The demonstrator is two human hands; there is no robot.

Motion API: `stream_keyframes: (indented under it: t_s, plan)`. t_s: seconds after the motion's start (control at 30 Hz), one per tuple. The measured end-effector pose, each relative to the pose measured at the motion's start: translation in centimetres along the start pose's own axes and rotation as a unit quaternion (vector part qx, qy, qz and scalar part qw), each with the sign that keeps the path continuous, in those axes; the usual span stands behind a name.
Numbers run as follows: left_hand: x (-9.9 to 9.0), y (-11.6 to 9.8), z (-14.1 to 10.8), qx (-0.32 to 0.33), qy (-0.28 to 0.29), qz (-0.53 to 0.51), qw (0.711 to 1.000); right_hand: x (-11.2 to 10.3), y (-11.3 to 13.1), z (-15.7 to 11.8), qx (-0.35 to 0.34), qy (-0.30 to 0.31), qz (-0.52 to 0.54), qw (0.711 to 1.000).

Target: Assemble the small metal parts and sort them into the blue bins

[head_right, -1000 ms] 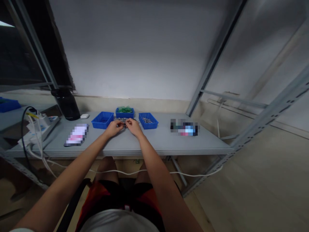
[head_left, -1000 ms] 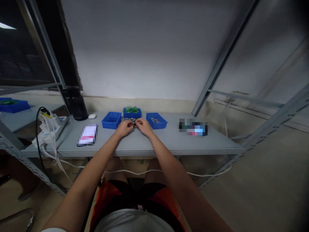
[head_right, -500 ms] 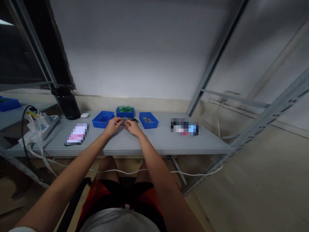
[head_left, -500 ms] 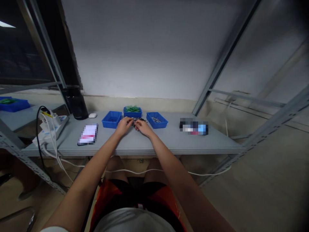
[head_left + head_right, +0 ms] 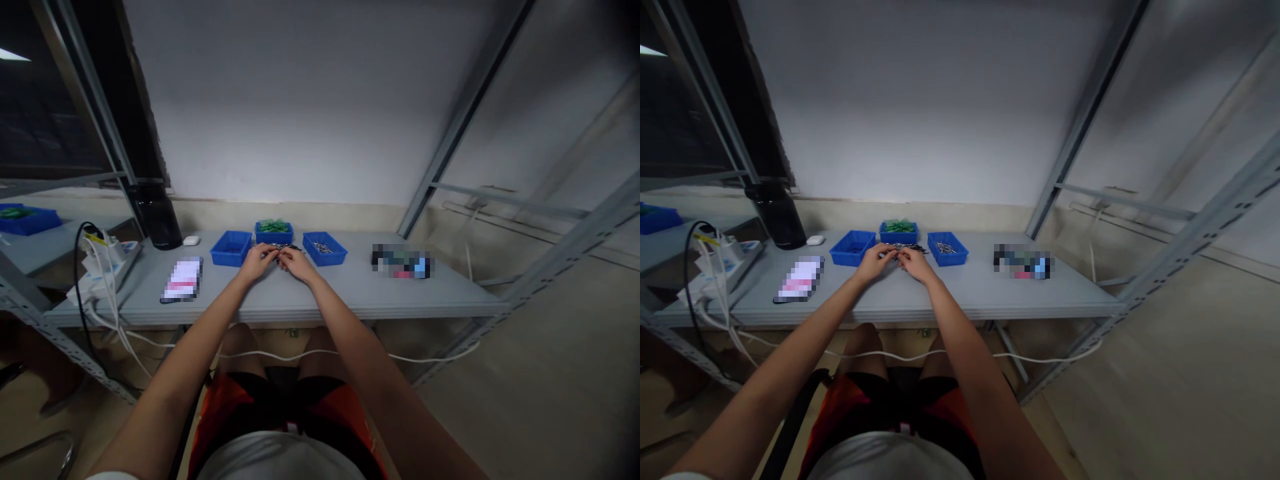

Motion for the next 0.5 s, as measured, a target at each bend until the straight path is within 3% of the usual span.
stream_keyframes:
  t_s: [0.5]
  plan:
    - [-0.11, -0.11, -0.09, -0.003, 0.004, -0.054, 0.999, 0.30, 0.41, -0.12, -0.002, 0.012, 0.009, 1.000]
Point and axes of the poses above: each hand's wrist, its own z-axis towards the middle knuckle, its own x-axis out of the palm, y = z × x, the point moved 9 cm from there along z, towards the middle knuckle, and after that the axes turned 15 degrees about y, right-handed, at the moved point
